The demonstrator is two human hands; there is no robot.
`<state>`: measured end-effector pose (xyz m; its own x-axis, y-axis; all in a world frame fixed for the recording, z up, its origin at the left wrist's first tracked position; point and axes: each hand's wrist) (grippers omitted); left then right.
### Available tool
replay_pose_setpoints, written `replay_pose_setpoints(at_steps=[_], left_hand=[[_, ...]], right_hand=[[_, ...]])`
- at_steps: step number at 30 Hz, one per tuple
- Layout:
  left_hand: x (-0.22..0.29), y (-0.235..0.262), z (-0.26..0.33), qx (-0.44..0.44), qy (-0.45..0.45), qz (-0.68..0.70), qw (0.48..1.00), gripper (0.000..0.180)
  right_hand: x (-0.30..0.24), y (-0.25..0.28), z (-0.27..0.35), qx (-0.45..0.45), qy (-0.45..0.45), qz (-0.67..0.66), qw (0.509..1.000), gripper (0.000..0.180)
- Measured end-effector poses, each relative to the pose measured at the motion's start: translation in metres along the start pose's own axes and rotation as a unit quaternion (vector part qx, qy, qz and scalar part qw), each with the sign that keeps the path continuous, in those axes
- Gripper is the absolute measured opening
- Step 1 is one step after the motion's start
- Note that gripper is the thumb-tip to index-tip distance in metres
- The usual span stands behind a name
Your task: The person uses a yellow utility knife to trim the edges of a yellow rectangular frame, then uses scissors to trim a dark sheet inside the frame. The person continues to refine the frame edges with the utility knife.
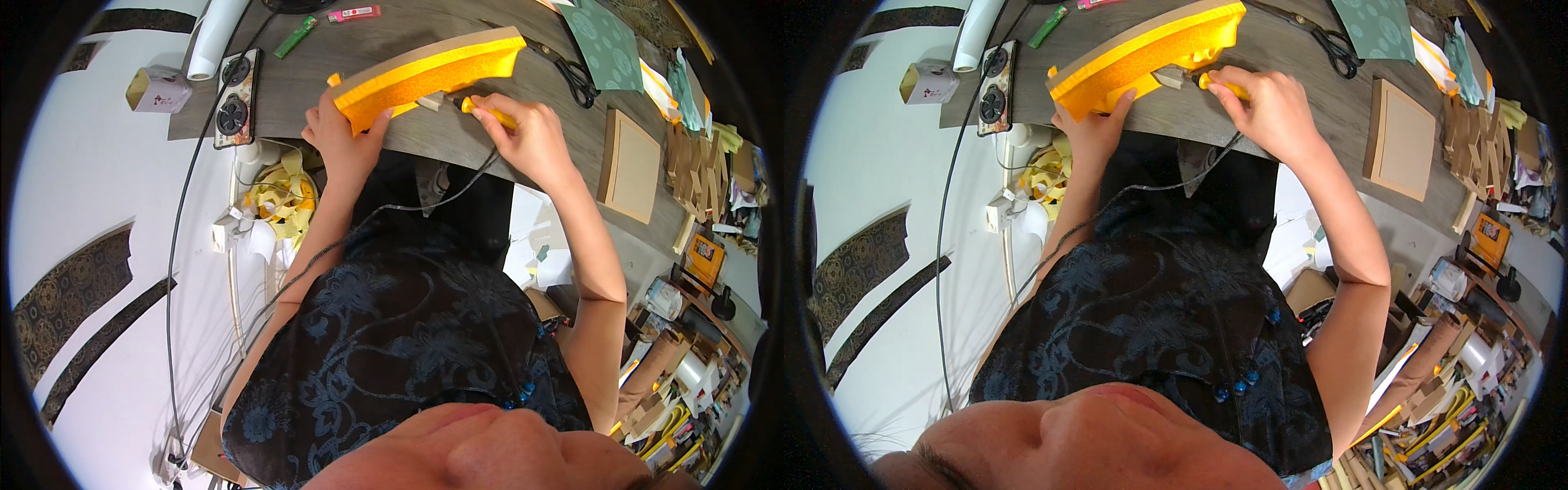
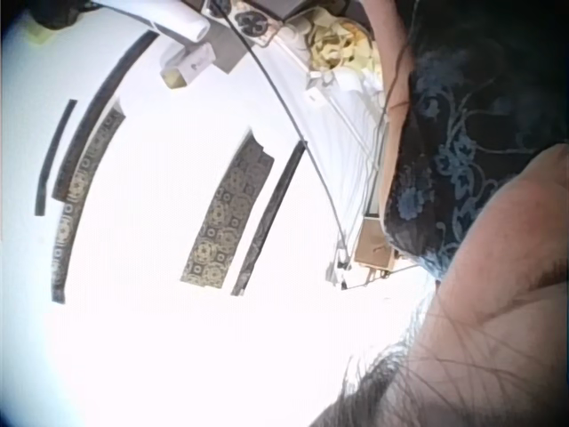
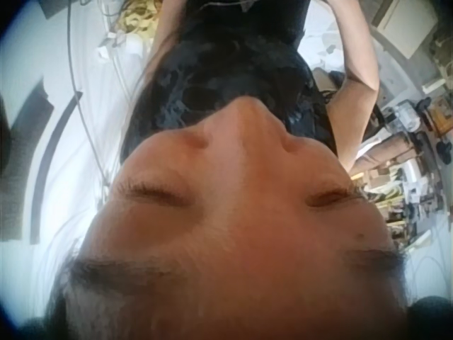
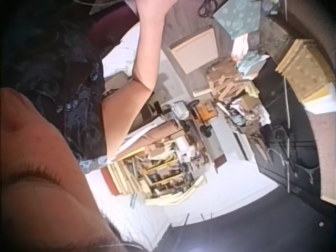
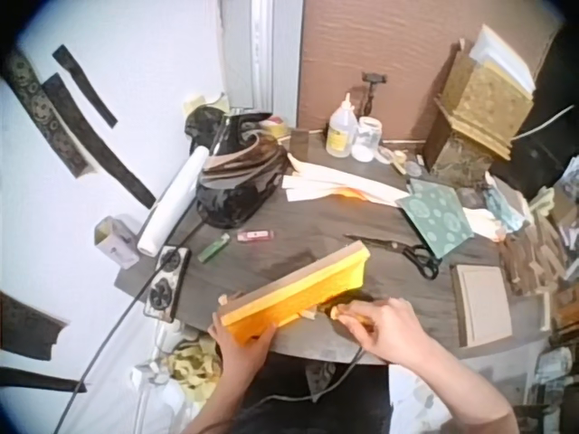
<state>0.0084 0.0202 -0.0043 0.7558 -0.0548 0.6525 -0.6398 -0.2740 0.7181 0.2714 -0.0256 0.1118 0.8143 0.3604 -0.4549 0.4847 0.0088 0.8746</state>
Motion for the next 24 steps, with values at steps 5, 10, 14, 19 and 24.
replay_pose_setpoints(at_steps=[5,10,14,19,24], left_hand=[[0.0,0.002,0.0,-0.005,0.007,0.011,1.0,0.081],[0.003,0.002,0.005,0.008,0.012,0.009,1.0,0.083],[-0.007,0.056,-0.01,-0.231,0.028,0.108,0.966,0.084],[-0.018,0.092,-0.098,-0.375,0.075,0.304,0.872,0.048],[0.031,0.009,-0.127,-0.434,-0.202,0.23,0.847,0.05]], right_hand=[[-0.003,-0.006,0.01,0.055,0.042,0.019,0.997,0.016],[-0.007,-0.01,0.012,0.042,-0.005,0.016,0.999,0.016],[0.0,-0.005,0.011,0.06,0.03,-0.012,0.998,0.018],[0.01,0.002,0.009,0.028,0.034,-0.019,0.999,0.018],[0.001,0.004,0.032,0.105,0.02,-0.083,0.991,0.017]])
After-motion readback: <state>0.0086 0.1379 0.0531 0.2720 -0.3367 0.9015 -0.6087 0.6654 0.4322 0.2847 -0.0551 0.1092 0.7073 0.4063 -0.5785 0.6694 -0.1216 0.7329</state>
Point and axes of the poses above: each hand's wrist, its own z-axis away from the middle knuckle, its own y-axis out of the back of the hand, x = y × z, and after that the axes turned 14 degrees about y, right-handed
